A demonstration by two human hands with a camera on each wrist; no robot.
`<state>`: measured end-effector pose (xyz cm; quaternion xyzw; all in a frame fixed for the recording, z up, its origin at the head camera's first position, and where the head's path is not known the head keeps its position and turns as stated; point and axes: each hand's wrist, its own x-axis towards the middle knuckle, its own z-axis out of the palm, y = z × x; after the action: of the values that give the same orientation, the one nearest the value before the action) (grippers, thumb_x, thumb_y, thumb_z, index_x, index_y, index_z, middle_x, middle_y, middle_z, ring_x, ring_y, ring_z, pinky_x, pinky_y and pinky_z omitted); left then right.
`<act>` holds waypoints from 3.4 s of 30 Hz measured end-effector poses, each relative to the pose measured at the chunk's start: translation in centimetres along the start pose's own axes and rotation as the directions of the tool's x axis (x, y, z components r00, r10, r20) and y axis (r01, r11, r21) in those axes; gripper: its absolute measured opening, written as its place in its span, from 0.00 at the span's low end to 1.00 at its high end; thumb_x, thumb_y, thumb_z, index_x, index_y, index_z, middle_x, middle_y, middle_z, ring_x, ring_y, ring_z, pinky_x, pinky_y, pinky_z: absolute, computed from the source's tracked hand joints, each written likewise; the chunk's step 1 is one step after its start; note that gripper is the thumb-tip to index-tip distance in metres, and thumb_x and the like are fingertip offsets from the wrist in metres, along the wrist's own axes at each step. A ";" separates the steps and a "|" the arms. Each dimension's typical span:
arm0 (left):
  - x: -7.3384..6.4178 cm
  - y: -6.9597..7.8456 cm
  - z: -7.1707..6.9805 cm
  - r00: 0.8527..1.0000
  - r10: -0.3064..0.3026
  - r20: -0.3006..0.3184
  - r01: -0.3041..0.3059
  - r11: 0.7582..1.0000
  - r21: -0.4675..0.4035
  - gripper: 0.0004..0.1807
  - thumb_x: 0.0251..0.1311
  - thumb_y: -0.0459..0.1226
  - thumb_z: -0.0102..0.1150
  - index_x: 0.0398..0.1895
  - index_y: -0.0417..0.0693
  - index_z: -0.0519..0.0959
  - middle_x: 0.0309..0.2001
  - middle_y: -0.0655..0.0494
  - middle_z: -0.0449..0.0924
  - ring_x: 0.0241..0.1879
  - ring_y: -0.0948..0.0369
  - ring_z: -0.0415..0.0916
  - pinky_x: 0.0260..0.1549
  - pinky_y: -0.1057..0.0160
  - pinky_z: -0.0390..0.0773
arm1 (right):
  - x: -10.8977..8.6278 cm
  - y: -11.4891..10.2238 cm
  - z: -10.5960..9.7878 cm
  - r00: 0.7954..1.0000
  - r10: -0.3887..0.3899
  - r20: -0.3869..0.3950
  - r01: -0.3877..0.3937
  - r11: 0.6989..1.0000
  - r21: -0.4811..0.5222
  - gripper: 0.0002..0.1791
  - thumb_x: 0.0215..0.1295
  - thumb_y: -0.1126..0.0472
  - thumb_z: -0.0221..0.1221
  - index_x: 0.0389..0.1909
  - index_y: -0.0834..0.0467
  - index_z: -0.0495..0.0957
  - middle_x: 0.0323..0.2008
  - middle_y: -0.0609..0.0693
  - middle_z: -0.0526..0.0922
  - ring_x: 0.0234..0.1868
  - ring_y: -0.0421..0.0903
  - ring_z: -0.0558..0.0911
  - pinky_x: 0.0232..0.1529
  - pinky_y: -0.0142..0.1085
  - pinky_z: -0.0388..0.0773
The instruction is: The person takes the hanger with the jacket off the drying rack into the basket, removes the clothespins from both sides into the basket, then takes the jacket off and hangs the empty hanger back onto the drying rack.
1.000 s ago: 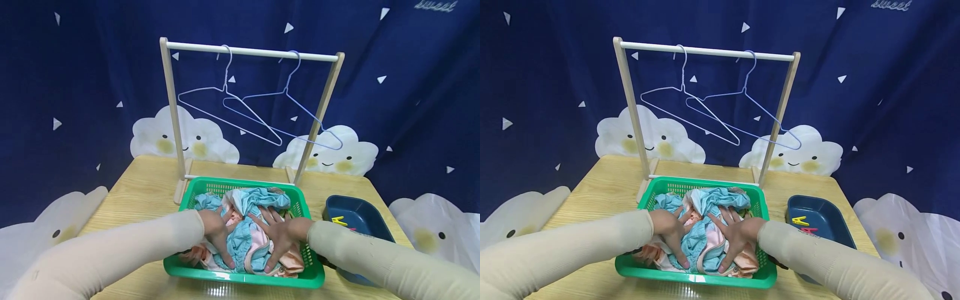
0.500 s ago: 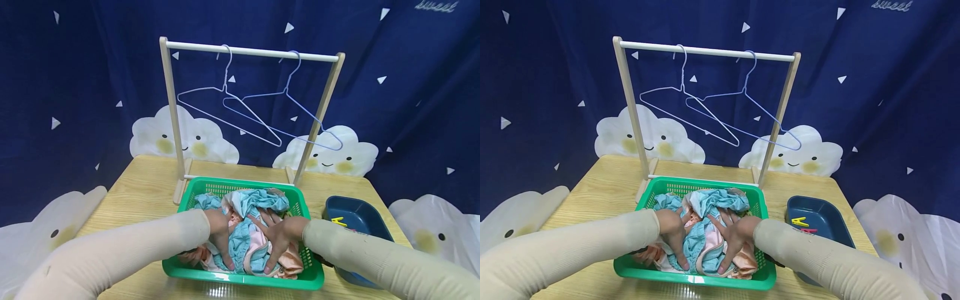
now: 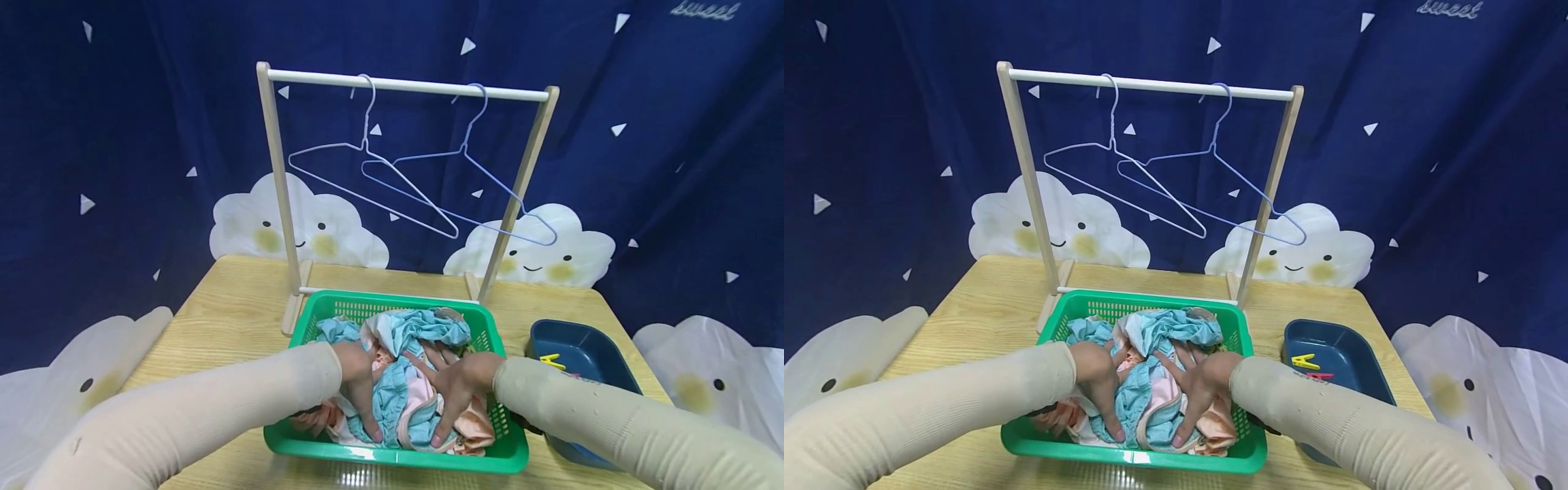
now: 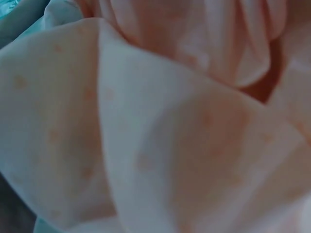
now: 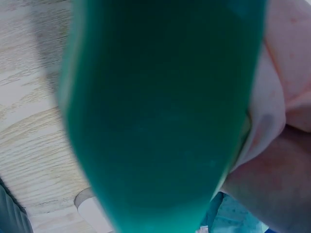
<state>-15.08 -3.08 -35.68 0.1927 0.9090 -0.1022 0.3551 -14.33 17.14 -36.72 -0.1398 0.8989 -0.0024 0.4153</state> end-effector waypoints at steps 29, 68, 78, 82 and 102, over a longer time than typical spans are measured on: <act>0.2 0.2 0.2 1.000 0.015 0.011 -0.015 1.000 0.018 0.68 0.30 0.78 0.68 0.79 0.77 0.51 0.81 0.58 0.52 0.80 0.53 0.50 0.76 0.48 0.58 | 0.2 0.2 0.1 0.999 0.012 0.040 -0.014 0.998 0.056 0.79 0.37 0.34 0.79 0.76 0.22 0.24 0.82 0.41 0.26 0.83 0.50 0.31 0.27 0.39 0.82; 0.0 -0.3 0.0 1.000 -0.004 0.029 0.004 1.000 -0.001 0.71 0.29 0.79 0.68 0.81 0.72 0.47 0.82 0.56 0.48 0.80 0.53 0.49 0.76 0.49 0.57 | 0.4 -0.1 -1.0 0.997 -0.033 0.065 0.040 0.994 -0.099 0.78 0.39 0.25 0.72 0.77 0.27 0.22 0.83 0.47 0.30 0.83 0.51 0.35 0.79 0.53 0.51; -0.1 -1.0 -0.1 0.996 0.090 0.003 -0.090 0.996 0.016 0.64 0.35 0.79 0.64 0.79 0.83 0.47 0.83 0.66 0.35 0.83 0.51 0.36 0.75 0.40 0.55 | -0.7 0.8 -2.2 0.993 -0.107 0.052 0.110 0.992 -0.065 0.75 0.42 0.25 0.71 0.79 0.29 0.25 0.83 0.51 0.33 0.83 0.57 0.38 0.77 0.59 0.51; -0.7 -1.2 -0.1 0.994 0.113 -0.010 -0.113 0.993 -0.016 0.65 0.37 0.78 0.65 0.79 0.83 0.42 0.84 0.63 0.33 0.83 0.49 0.31 0.75 0.38 0.53 | -1.0 1.3 -2.5 0.987 -0.155 0.034 0.156 0.987 -0.038 0.75 0.38 0.21 0.70 0.78 0.26 0.25 0.83 0.52 0.33 0.83 0.60 0.38 0.75 0.65 0.50; -3.1 -3.5 -3.0 0.963 0.255 -0.083 -0.260 0.963 -0.068 0.55 0.50 0.73 0.61 0.77 0.91 0.38 0.84 0.60 0.39 0.82 0.48 0.42 0.73 0.35 0.56 | -3.6 3.3 -3.0 0.931 -0.351 -0.098 0.360 0.929 0.089 0.72 0.48 0.30 0.72 0.81 0.36 0.29 0.82 0.56 0.29 0.82 0.62 0.34 0.73 0.71 0.46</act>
<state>-16.26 -6.20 -31.18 0.2988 0.8921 -0.0125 0.3388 -15.17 20.90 -32.50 -0.2779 0.8732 -0.1307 0.3785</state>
